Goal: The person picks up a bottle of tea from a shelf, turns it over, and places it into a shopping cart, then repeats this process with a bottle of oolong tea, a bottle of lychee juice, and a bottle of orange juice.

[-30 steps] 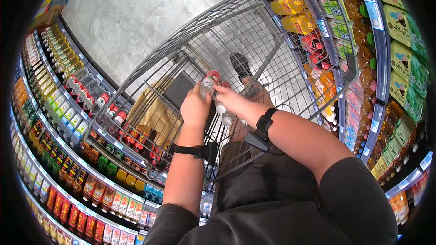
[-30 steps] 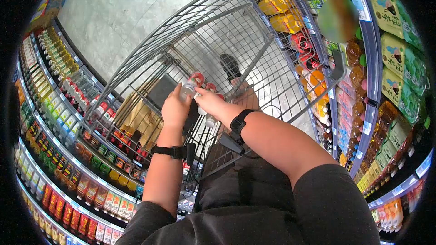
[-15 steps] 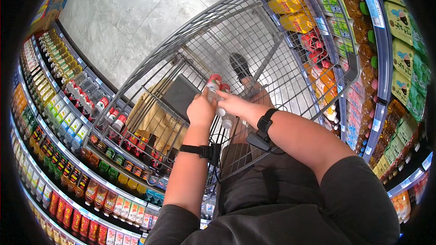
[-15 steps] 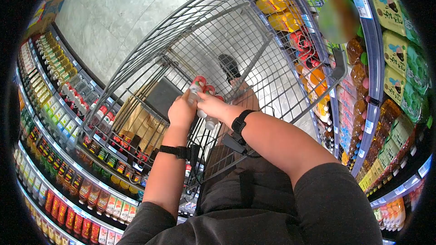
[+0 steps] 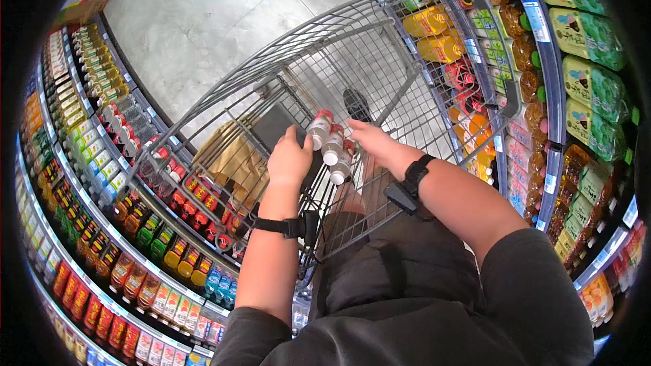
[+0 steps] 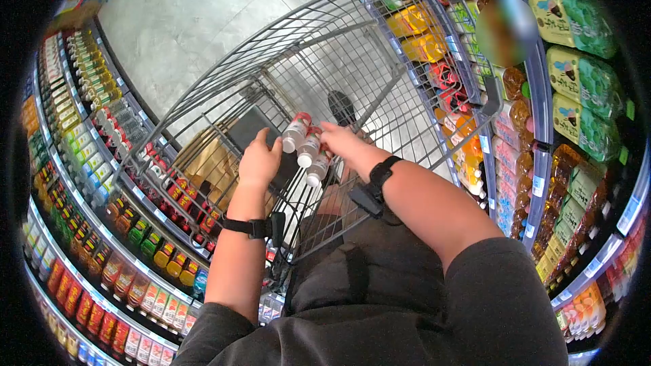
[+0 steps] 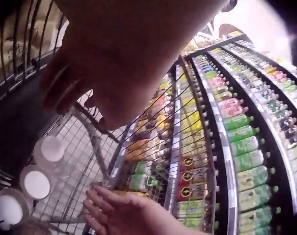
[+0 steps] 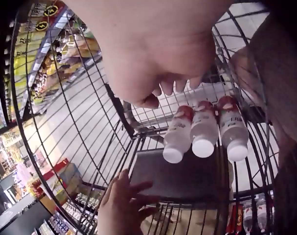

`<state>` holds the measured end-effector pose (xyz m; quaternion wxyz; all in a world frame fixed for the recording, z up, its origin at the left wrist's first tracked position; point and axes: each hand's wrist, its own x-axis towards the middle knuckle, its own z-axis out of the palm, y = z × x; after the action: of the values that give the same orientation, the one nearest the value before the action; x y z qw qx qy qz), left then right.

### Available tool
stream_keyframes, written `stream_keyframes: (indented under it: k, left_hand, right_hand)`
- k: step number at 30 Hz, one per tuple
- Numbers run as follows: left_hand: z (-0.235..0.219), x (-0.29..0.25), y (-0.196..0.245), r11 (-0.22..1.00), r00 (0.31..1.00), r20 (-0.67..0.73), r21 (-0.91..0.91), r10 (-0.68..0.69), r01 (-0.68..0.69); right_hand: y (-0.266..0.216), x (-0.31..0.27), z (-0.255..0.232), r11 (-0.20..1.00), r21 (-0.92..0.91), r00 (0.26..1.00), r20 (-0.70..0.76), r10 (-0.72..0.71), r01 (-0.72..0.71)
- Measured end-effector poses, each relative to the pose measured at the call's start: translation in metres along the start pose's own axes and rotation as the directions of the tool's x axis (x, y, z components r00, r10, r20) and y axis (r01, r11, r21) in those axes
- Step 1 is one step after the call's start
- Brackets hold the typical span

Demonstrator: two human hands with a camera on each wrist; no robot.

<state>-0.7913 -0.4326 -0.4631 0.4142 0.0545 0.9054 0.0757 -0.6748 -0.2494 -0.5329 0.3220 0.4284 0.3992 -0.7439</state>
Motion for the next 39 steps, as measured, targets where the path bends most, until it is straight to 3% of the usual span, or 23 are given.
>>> stream_keyframes:
  k: [4,6,8,9,12,18,19,23,26,31,34,36,39]
  left_hand:
    - [-0.044,-0.042,-0.001,0.977,0.979,-0.196,-0.193,0.047,-0.085]
    - [-0.073,-0.072,-0.007,0.952,0.963,-0.257,-0.267,0.077,-0.148]
    - [-0.103,-0.111,-0.014,0.893,0.945,-0.317,-0.397,0.084,-0.213]
    - [-0.107,-0.124,-0.030,0.893,0.885,-0.444,-0.330,0.140,-0.307]
    - [-0.136,-0.185,-0.064,0.827,0.830,-0.546,-0.412,0.113,-0.383]
    - [-0.154,-0.285,-0.171,0.659,0.762,-0.647,-0.583,-0.022,-0.476]
    - [-0.153,-0.297,-0.184,0.645,0.724,-0.688,-0.574,-0.047,-0.504]
    - [-0.149,-0.332,-0.215,0.597,0.677,-0.732,-0.577,-0.076,-0.557]
    - [-0.140,-0.334,-0.216,0.586,0.690,-0.722,-0.585,-0.062,-0.560]
    - [-0.130,-0.333,-0.182,0.581,0.690,-0.709,-0.504,0.143,-0.639]
    - [-0.130,-0.336,-0.157,0.560,0.666,-0.708,-0.463,0.232,-0.687]
    - [-0.133,-0.338,-0.141,0.588,0.688,-0.668,-0.445,0.285,-0.675]
    - [-0.138,-0.344,-0.114,0.538,0.636,-0.694,-0.412,0.339,-0.736]
  right_hand:
    - [-0.012,-0.036,-0.020,0.994,-0.064,0.993,-0.066,-0.095,0.091]
    - [-0.024,-0.068,-0.020,0.990,0.069,0.991,-0.064,-0.115,0.120]
    - [-0.029,-0.096,-0.022,0.984,0.053,0.985,-0.030,-0.169,0.170]
    - [-0.030,-0.110,-0.021,0.978,0.058,0.980,-0.002,-0.201,0.201]
    - [-0.033,-0.156,-0.015,0.961,0.052,0.962,0.011,-0.272,0.272]
    - [-0.019,-0.239,-0.007,0.896,0.045,0.897,0.006,-0.442,0.442]
    - [-0.013,-0.253,-0.006,0.885,0.032,0.885,0.009,-0.465,0.465]
    - [0.019,-0.306,-0.002,0.843,0.054,0.844,-0.080,-0.531,0.535]
    - [0.054,-0.337,-0.010,0.838,0.066,0.835,-0.153,-0.528,0.542]
    - [0.107,-0.396,-0.017,0.808,0.089,0.796,-0.265,-0.545,0.583]
    - [0.132,-0.426,-0.024,0.763,0.144,0.755,-0.347,-0.557,0.630]
    - [0.151,-0.443,-0.029,0.708,0.180,0.712,-0.378,-0.591,0.683]
    - [0.173,-0.466,-0.037,0.636,0.211,0.649,-0.461,-0.605,0.743]
